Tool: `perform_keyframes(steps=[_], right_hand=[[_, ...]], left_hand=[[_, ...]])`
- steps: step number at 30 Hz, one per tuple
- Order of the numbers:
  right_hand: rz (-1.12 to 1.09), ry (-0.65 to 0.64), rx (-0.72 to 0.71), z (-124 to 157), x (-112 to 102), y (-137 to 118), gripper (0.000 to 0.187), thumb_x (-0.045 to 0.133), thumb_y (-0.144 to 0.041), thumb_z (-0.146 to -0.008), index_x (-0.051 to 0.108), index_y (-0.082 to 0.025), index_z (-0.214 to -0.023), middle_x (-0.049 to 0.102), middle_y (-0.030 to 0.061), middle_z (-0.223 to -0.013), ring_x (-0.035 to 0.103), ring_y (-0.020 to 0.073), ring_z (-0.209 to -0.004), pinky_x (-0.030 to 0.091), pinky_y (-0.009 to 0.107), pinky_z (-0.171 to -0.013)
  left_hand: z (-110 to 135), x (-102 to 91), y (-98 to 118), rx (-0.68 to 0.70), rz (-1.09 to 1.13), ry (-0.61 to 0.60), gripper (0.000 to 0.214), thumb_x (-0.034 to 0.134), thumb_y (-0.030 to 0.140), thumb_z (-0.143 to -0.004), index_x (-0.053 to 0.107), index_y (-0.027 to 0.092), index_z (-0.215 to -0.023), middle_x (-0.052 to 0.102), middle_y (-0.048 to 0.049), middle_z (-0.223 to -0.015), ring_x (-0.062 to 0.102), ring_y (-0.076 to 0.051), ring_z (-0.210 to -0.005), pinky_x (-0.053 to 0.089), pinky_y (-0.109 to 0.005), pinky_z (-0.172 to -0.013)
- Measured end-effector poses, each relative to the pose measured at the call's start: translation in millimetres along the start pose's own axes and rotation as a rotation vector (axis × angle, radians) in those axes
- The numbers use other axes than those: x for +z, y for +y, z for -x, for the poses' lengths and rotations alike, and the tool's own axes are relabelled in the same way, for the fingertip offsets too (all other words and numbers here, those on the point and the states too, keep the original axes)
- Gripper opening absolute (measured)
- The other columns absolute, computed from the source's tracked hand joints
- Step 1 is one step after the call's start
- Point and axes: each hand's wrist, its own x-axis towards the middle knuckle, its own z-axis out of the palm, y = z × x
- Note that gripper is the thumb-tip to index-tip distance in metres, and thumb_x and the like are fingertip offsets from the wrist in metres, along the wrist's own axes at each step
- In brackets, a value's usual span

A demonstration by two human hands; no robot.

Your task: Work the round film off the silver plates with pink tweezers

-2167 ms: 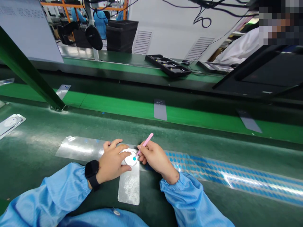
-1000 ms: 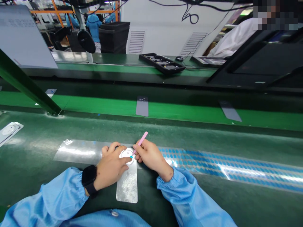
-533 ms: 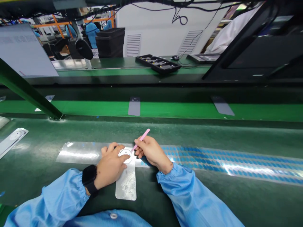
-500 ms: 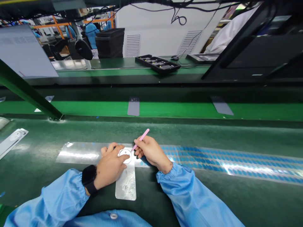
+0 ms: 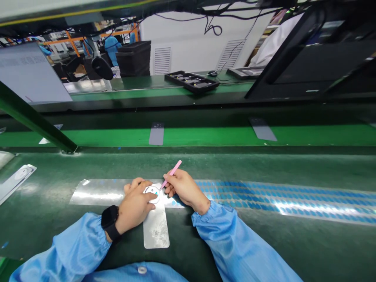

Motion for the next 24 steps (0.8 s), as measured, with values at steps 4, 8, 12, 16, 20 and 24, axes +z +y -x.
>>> perform_keyframes(steps=[4,8,12,16,20,24], right_hand=[[-0.018,0.003,-0.011,-2,0,2,0.020,0.054,-0.012,-0.083,0.052,-0.015,-0.063,0.058,-0.0033,-0.045,0.054,0.0087,-0.034,0.042,0.016,-0.030],[-0.005,-0.001,-0.014,-4,0,4,0.021,0.055,-0.014,-0.083,0.053,-0.015,-0.063,0.057,-0.0029,-0.043,0.052,0.0085,-0.032,0.042,0.016,-0.030],[-0.031,-0.001,-0.008,-3,0,4,0.019,0.060,-0.017,-0.080,0.052,-0.016,-0.062,0.059,-0.0021,-0.044,0.053,0.0084,-0.033,0.041,0.015,-0.030],[-0.119,-0.051,-0.012,-4,-5,4,0.024,0.069,-0.028,-0.073,0.053,-0.016,-0.061,0.058,-0.0018,-0.043,0.053,0.0079,-0.033,0.040,0.015,-0.030],[-0.219,-0.089,-0.027,-6,-13,6,0.035,0.076,-0.043,-0.062,0.053,-0.016,-0.058,0.056,-0.0021,-0.039,0.051,0.0078,-0.032,0.037,0.015,-0.030],[-0.254,-0.108,-0.028,-9,-15,8,0.042,0.078,-0.049,-0.057,0.053,-0.015,-0.058,0.055,-0.0013,-0.038,0.050,0.0078,-0.031,0.037,0.016,-0.030]], left_hand=[[-1,-2.8,2,-0.009,0.011,-0.010,0.031,0.074,0.022,-0.073,0.071,0.031,-0.102,0.056,-0.0052,-0.131,0.038,-0.033,-0.120,0.032,-0.052,-0.093],[-2,-6.2,4,0.000,0.024,-0.030,0.021,0.072,0.021,-0.073,0.073,0.028,-0.092,0.056,-0.0052,-0.129,0.038,-0.033,-0.120,0.033,-0.051,-0.092],[-5,-8.2,7,-0.050,0.056,-0.057,0.026,0.072,0.015,-0.070,0.064,0.022,-0.093,0.058,-0.0061,-0.120,0.041,-0.030,-0.118,0.034,-0.046,-0.093],[-15,-19.0,1,-0.077,0.148,-0.060,0.036,0.066,0.010,-0.066,0.054,0.020,-0.099,0.057,-0.0046,-0.109,0.053,-0.021,-0.101,0.041,-0.036,-0.088],[-45,-62.9,-29,-0.011,0.147,0.090,0.024,0.054,0.011,-0.070,0.055,0.021,-0.092,0.061,-0.0017,-0.098,0.058,-0.017,-0.087,0.046,-0.027,-0.080],[-97,-137.6,-73,-0.059,-0.031,0.203,0.022,0.051,0.013,-0.070,0.059,0.021,-0.088,0.066,-0.0003,-0.096,0.061,-0.017,-0.090,0.046,-0.025,-0.083]])
